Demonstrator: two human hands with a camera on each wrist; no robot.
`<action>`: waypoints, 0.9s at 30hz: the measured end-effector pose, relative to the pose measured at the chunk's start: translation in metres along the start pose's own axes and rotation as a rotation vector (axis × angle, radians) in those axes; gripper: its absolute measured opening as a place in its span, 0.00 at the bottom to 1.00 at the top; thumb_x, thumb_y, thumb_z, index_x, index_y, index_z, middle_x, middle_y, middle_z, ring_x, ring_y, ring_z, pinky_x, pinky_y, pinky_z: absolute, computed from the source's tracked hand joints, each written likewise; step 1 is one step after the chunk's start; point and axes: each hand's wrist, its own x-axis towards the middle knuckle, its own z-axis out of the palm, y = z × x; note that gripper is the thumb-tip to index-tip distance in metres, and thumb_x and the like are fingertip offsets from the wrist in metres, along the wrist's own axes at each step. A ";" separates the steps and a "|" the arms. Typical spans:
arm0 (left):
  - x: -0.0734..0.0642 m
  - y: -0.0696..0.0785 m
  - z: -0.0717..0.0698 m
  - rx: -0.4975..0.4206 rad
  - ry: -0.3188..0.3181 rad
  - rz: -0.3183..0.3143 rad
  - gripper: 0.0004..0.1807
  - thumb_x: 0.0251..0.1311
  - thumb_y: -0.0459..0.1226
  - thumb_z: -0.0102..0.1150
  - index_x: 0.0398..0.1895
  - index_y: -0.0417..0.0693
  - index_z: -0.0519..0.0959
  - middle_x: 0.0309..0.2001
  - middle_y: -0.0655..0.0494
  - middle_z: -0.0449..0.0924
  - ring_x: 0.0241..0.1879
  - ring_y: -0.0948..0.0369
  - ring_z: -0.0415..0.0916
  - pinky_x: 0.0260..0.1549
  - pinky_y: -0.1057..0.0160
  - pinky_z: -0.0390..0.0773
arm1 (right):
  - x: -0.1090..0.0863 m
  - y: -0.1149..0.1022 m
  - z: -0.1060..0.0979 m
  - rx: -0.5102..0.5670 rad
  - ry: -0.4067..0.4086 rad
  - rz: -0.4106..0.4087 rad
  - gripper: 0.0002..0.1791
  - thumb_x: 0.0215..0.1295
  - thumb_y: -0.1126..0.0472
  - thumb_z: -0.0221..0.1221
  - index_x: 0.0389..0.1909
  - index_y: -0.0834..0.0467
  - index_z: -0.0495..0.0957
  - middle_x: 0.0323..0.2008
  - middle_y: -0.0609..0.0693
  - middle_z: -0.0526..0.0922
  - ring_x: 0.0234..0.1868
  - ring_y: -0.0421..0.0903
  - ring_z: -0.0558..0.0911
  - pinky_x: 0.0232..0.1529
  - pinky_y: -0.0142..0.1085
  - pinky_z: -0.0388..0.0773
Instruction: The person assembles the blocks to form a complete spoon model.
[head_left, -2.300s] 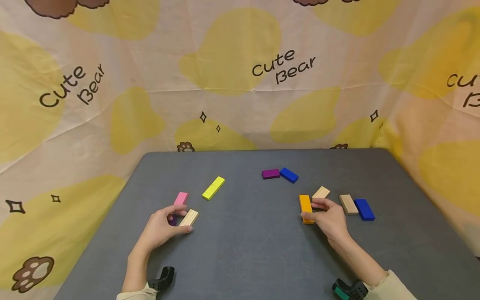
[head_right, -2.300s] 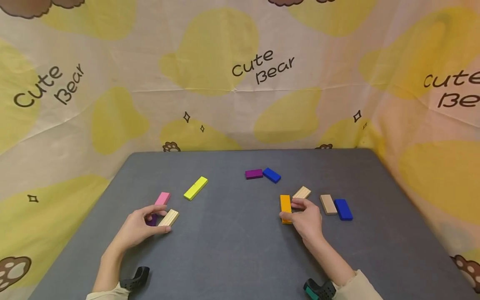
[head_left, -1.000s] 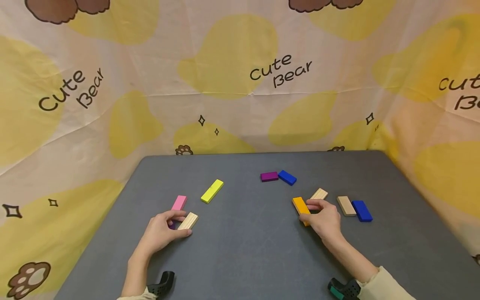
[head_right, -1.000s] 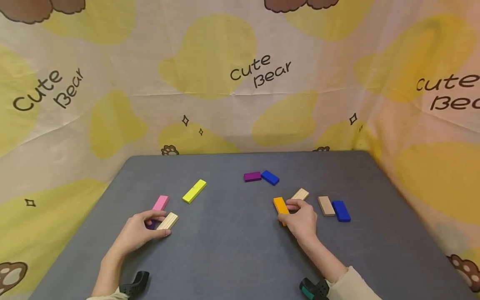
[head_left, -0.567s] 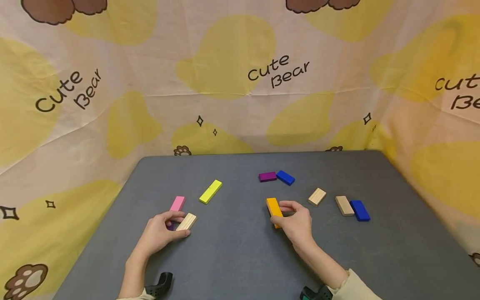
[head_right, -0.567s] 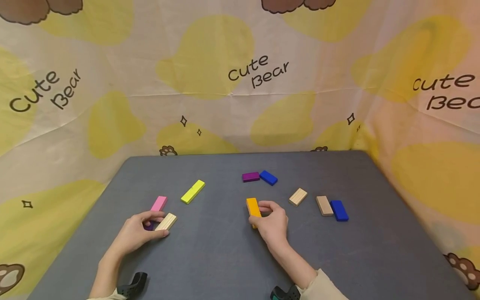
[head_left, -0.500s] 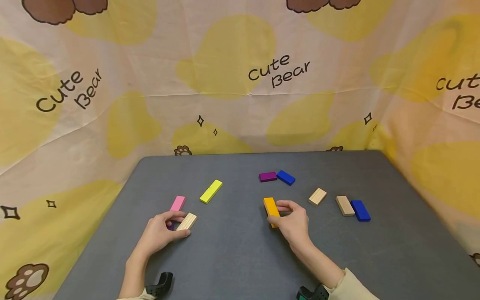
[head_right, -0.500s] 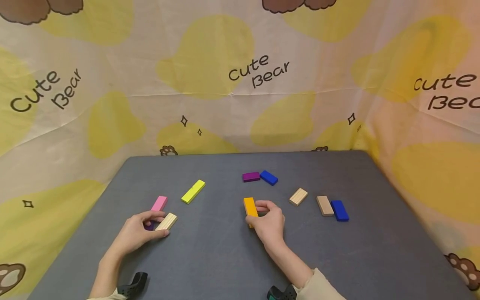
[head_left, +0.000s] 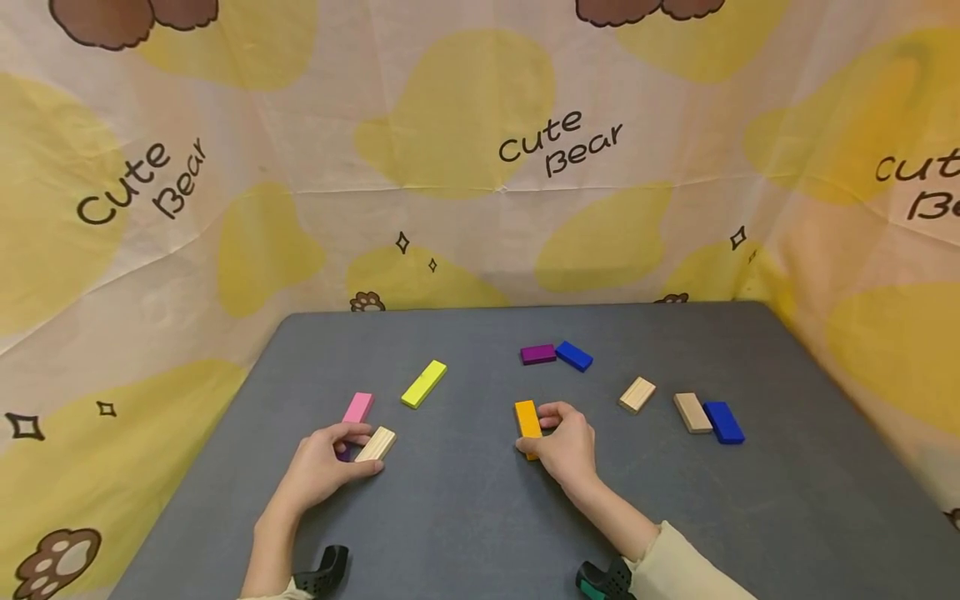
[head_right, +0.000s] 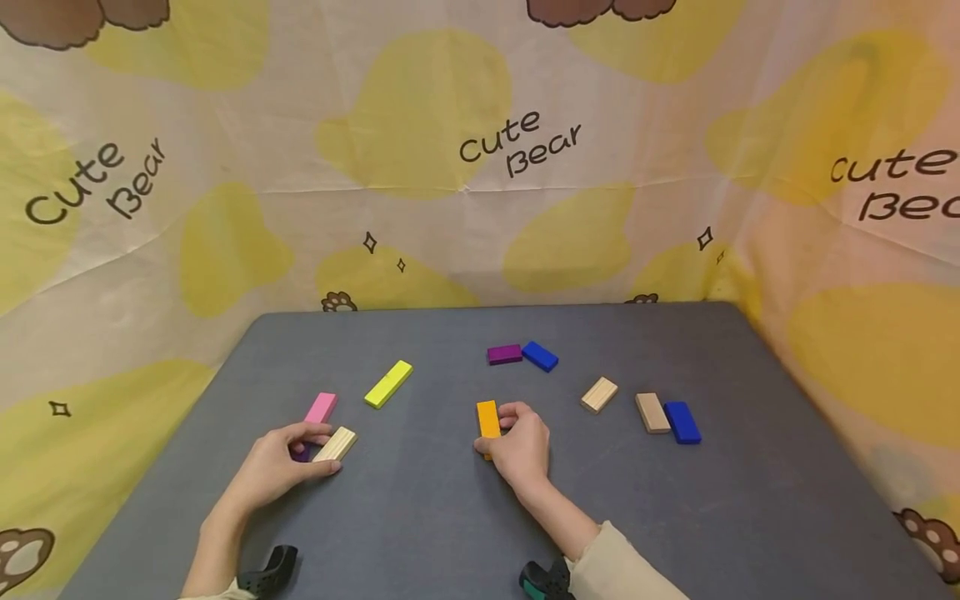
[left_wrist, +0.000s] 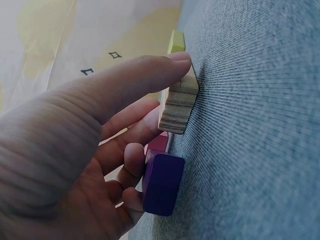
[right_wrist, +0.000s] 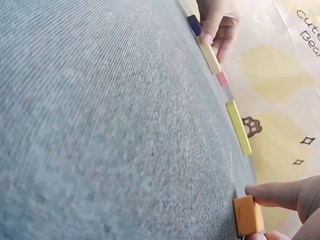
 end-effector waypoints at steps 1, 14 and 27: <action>0.000 0.000 0.000 0.000 -0.002 0.001 0.33 0.42 0.51 0.80 0.52 0.47 0.83 0.43 0.60 0.84 0.41 0.58 0.71 0.42 0.56 0.69 | 0.000 0.000 0.000 0.000 0.001 0.004 0.28 0.39 0.65 0.79 0.44 0.61 0.80 0.33 0.50 0.79 0.41 0.52 0.73 0.42 0.45 0.75; -0.001 -0.001 0.000 -0.009 -0.003 0.009 0.33 0.42 0.50 0.80 0.52 0.47 0.82 0.43 0.59 0.84 0.41 0.57 0.71 0.42 0.55 0.70 | 0.001 0.003 -0.004 0.041 -0.031 0.015 0.27 0.40 0.62 0.80 0.43 0.61 0.80 0.32 0.51 0.78 0.39 0.50 0.73 0.36 0.37 0.78; 0.001 -0.004 0.001 0.007 0.001 0.001 0.33 0.42 0.50 0.80 0.52 0.47 0.82 0.41 0.61 0.83 0.41 0.57 0.70 0.42 0.56 0.70 | 0.003 0.006 -0.006 0.070 -0.040 0.012 0.27 0.40 0.62 0.80 0.43 0.61 0.81 0.32 0.51 0.79 0.38 0.50 0.75 0.35 0.37 0.78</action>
